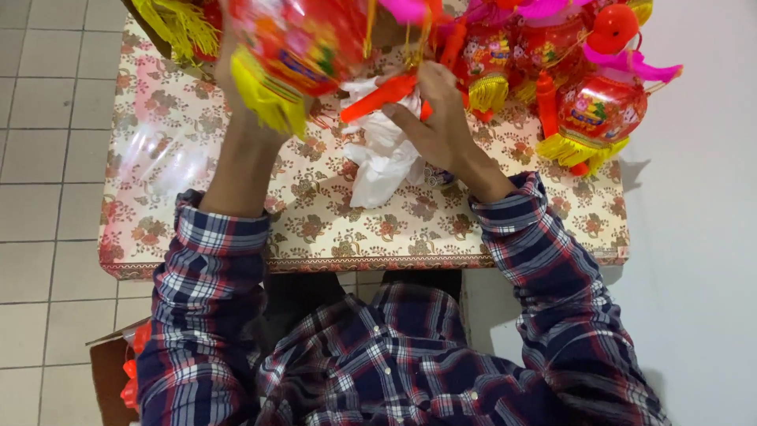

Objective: Assembling small decorative lanterns by cleaning parts with a tissue and connecting plastic components.

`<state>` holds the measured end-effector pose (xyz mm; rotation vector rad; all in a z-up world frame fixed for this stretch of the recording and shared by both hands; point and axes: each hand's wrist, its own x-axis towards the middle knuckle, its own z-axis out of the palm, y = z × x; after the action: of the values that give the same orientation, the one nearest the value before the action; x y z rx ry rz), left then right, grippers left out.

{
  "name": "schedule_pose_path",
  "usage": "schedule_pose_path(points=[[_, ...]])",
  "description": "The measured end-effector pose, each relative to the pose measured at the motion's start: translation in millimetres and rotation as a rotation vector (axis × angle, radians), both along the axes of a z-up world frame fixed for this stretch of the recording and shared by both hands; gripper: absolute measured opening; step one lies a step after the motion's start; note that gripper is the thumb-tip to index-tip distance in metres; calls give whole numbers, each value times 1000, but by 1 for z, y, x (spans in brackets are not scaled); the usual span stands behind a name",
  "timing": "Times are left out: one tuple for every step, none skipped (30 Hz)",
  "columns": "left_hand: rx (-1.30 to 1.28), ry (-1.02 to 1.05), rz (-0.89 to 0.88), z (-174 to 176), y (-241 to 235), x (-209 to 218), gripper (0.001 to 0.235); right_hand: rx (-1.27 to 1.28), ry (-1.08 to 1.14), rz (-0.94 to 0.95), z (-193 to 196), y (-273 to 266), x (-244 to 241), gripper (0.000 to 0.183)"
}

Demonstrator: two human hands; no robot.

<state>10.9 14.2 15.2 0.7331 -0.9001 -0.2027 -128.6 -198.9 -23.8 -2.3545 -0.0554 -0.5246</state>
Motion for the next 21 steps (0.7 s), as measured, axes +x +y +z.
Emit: schedule_pose_path(points=[[52, 72, 42, 2, 3, 1, 52, 86, 37, -8, -1, -1, -3, 78], [56, 74, 38, 3, 9, 3, 52, 90, 39, -12, 6, 4, -4, 78], [105, 147, 85, 4, 15, 4, 55, 373, -151, 284, 14, 10, -4, 46], [153, 219, 132, 6, 22, 6, 59, 655, -346, 577, 22, 15, -5, 29], [151, 225, 135, 6, 28, 5, 59, 655, -340, 579, 27, 10, -9, 29], [195, 299, 186, 7, 35, 5, 63, 587, -297, 543, 33, 4, -12, 26], [234, 369, 238, 10, 41, 6, 67, 515, -257, 510, 40, -2, -14, 29], [229, 371, 242, 12, 46, 4, 67, 511, -254, 515, 49, -10, -22, 29], [267, 446, 301, 14, 53, 2, 71, 253, -112, 378, 58, -18, -29, 40], [304, 522, 360, 15, 60, -1, 75, -4, 26, 236, 67, -25, -36, 61], [302, 528, 370, 10, 77, 6, 75, -4, 31, 247, 67, -30, -35, 61], [420, 155, 296, 5, 94, 13, 61, -126, 24, 269, 67, -35, -33, 61], [509, -226, 216, 0, 109, 21, 54, -249, 15, 283, 67, -40, -33, 62], [508, -224, 218, -2, 121, 21, 54, -250, 16, 286, 65, -40, -32, 62], [645, -224, 225, -3, 135, 21, 47, -242, 120, 266, 61, -39, -30, 45], [781, -223, 231, -3, 148, 21, 42, -234, 225, 247, 58, -38, -29, 29], [788, -224, 236, -1, 151, 18, 42, -229, 221, 252, 63, -31, -30, 29], [834, -282, 241, 2, 154, 14, 44, -252, 236, 232, 67, -24, -31, 32], [882, -339, 241, 4, 157, 10, 47, -274, 254, 210, 71, -17, -34, 36], [889, -338, 242, 0, 160, 9, 47, -267, 253, 213, 64, -19, -33, 36], [912, -311, 261, -4, 163, 9, 38, -335, 203, 231, 57, -21, -32, 37]])
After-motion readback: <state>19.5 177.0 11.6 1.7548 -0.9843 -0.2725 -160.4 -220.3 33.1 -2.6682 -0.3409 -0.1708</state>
